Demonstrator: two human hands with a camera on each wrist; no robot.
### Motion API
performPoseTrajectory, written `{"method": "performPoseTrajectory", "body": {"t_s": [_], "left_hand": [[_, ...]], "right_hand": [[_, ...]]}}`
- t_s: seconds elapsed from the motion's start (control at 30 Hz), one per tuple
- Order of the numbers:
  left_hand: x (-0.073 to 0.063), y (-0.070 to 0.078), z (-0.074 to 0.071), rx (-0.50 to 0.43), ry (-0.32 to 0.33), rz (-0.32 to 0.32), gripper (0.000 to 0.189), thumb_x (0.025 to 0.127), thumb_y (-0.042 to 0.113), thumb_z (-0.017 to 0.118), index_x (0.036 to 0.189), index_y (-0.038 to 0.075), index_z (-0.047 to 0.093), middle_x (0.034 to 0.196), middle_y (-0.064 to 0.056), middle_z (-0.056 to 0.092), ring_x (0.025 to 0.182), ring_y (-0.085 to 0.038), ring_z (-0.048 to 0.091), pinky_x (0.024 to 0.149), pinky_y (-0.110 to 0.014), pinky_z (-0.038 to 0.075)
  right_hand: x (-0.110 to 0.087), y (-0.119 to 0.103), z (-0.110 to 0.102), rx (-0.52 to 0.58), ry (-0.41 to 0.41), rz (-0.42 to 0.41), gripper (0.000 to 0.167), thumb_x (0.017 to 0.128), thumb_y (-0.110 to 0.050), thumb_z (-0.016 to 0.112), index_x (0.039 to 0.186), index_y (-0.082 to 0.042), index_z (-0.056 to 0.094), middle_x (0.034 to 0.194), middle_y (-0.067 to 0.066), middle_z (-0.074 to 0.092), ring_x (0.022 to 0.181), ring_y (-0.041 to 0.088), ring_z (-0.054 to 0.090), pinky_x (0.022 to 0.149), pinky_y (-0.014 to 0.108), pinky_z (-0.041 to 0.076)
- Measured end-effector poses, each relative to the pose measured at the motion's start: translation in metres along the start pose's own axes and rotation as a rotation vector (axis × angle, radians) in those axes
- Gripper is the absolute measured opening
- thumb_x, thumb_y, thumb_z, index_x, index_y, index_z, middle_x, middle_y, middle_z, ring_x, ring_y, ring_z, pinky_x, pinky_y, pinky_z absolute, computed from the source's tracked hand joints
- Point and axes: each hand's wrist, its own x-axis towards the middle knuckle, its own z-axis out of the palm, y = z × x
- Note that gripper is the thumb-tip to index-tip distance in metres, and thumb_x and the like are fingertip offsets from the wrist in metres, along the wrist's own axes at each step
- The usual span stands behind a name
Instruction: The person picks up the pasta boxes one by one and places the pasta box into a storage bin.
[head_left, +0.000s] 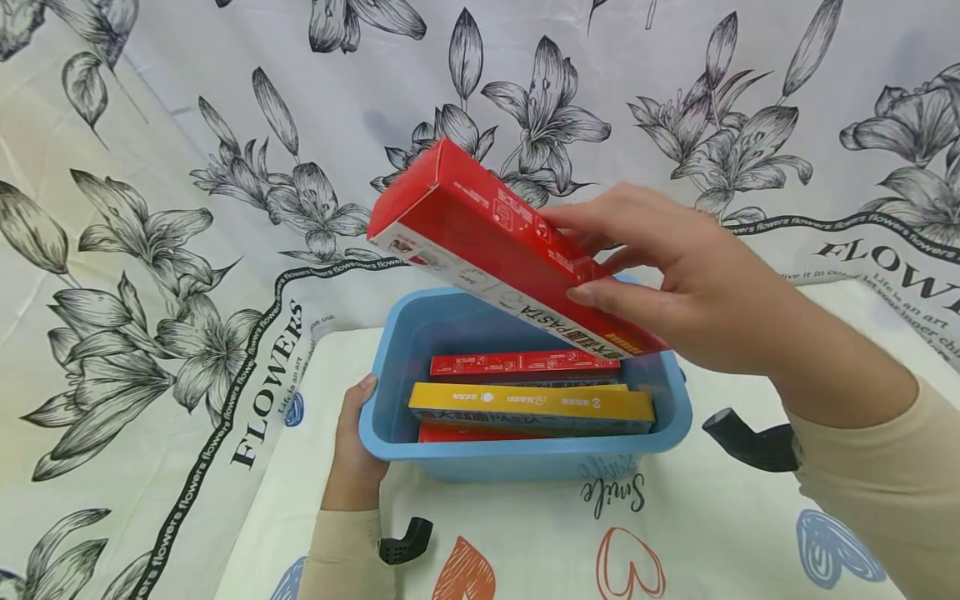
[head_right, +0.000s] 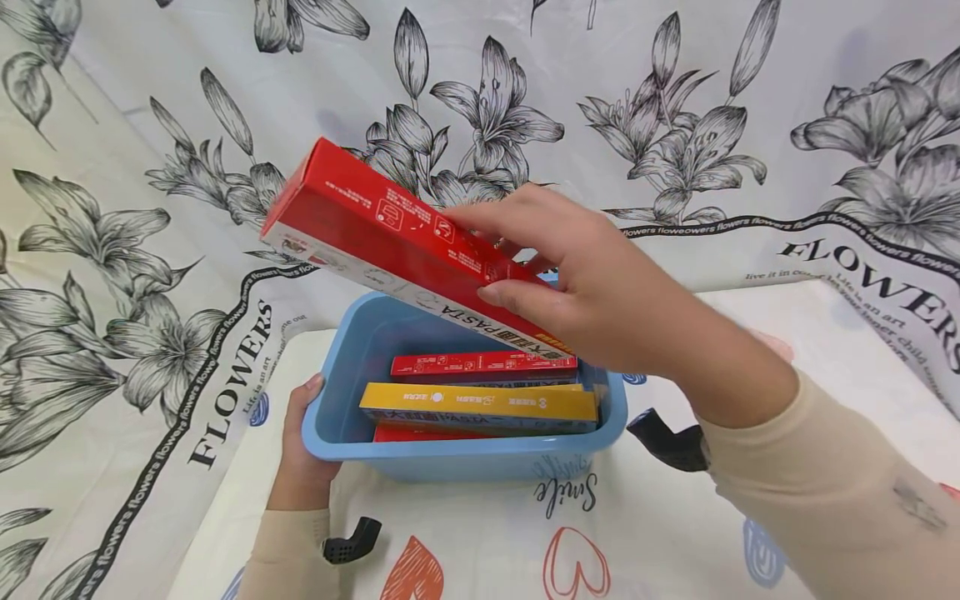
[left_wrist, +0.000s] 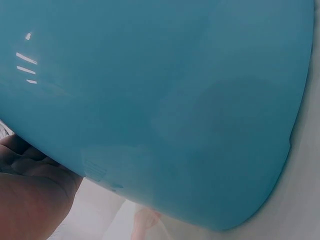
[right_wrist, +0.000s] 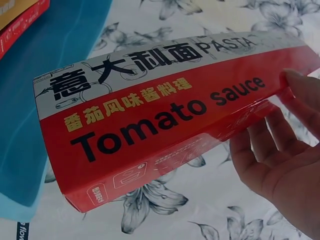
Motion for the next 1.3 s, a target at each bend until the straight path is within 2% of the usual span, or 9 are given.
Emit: {"method": "performPoseTrajectory", "body": {"t_s": [0.07,0.1,0.2,0.37,0.53,0.67,0.9,1.17,1.3], "left_hand": [[0.0,0.0,0.0,-0.001,-0.002,0.0,0.078,0.104,0.057,0.041,0.169,0.013,0.038,0.166,-0.012,0.044,0.147,-0.041,0.04,0.119,-0.073,0.025],[0.0,0.0,-0.001,-0.001,-0.003,0.001,0.078,0.104,0.056,0.041,0.169,0.013,0.038,0.166,-0.013,0.044,0.147,-0.042,0.04,0.119,-0.074,0.025],[0.0,0.0,-0.001,-0.002,-0.007,0.002,0.078,0.104,0.056,0.041,0.169,0.013,0.038,0.166,-0.013,0.043,0.148,-0.042,0.039,0.119,-0.074,0.025],[0.001,0.0,-0.002,-0.001,-0.01,0.0,0.079,0.104,0.058,0.042,0.17,0.014,0.037,0.166,-0.013,0.042,0.148,-0.043,0.039,0.117,-0.076,0.025],[0.001,0.0,-0.002,0.002,0.005,-0.016,0.08,0.103,0.059,0.043,0.169,0.015,0.039,0.166,-0.012,0.044,0.148,-0.042,0.04,0.117,-0.076,0.026],[0.001,0.001,-0.002,0.0,0.024,-0.046,0.082,0.102,0.061,0.044,0.169,0.015,0.038,0.166,-0.013,0.043,0.148,-0.042,0.039,0.118,-0.075,0.025],[-0.001,0.003,-0.001,-0.002,0.045,-0.071,0.082,0.102,0.062,0.045,0.169,0.015,0.038,0.166,-0.013,0.042,0.148,-0.042,0.038,0.118,-0.074,0.026],[0.0,0.004,-0.001,-0.008,0.034,-0.064,0.081,0.102,0.062,0.045,0.168,0.016,0.039,0.165,-0.012,0.043,0.147,-0.041,0.039,0.118,-0.073,0.029],[0.001,0.004,-0.001,-0.012,0.029,-0.054,0.081,0.102,0.061,0.045,0.169,0.015,0.038,0.166,-0.012,0.042,0.148,-0.041,0.039,0.118,-0.073,0.028]], "right_hand": [[0.012,-0.077,0.003,-0.01,0.025,0.033,0.07,0.103,-0.01,0.076,0.165,-0.029,0.05,0.15,-0.002,0.058,0.13,0.022,0.06,0.089,0.038,0.061],[0.014,-0.08,0.005,-0.055,0.017,0.055,0.072,0.102,-0.009,0.077,0.165,-0.029,0.05,0.15,-0.005,0.058,0.13,0.019,0.06,0.088,0.036,0.061],[0.022,-0.097,0.013,-0.041,0.032,0.089,0.067,0.1,-0.004,0.078,0.161,-0.019,0.055,0.145,-0.003,0.061,0.126,0.018,0.061,0.087,0.031,0.06],[0.031,-0.09,0.024,-0.015,-0.019,0.154,0.059,0.103,-0.008,0.075,0.159,-0.017,0.058,0.141,-0.002,0.062,0.125,0.016,0.06,0.082,0.041,0.063],[0.038,-0.084,0.033,-0.029,-0.094,0.222,0.058,0.104,-0.012,0.074,0.16,-0.017,0.058,0.139,0.0,0.062,0.127,0.02,0.057,0.08,0.042,0.064],[0.043,-0.078,0.039,-0.057,-0.138,0.247,0.06,0.103,-0.012,0.076,0.16,-0.018,0.058,0.137,0.003,0.062,0.125,0.023,0.056,0.082,0.042,0.063],[0.052,-0.068,0.05,-0.112,-0.241,0.288,0.061,0.102,-0.013,0.079,0.159,-0.015,0.058,0.146,0.005,0.06,0.129,0.026,0.054,0.086,0.043,0.062],[0.059,-0.058,0.057,-0.114,-0.307,0.311,0.062,0.101,-0.014,0.08,0.159,-0.017,0.058,0.138,0.003,0.063,0.124,0.024,0.058,0.093,0.044,0.06],[0.062,-0.053,0.059,-0.13,-0.34,0.331,0.062,0.102,-0.015,0.079,0.16,-0.016,0.057,0.142,0.005,0.063,0.126,0.026,0.058,0.095,0.046,0.059]]}}
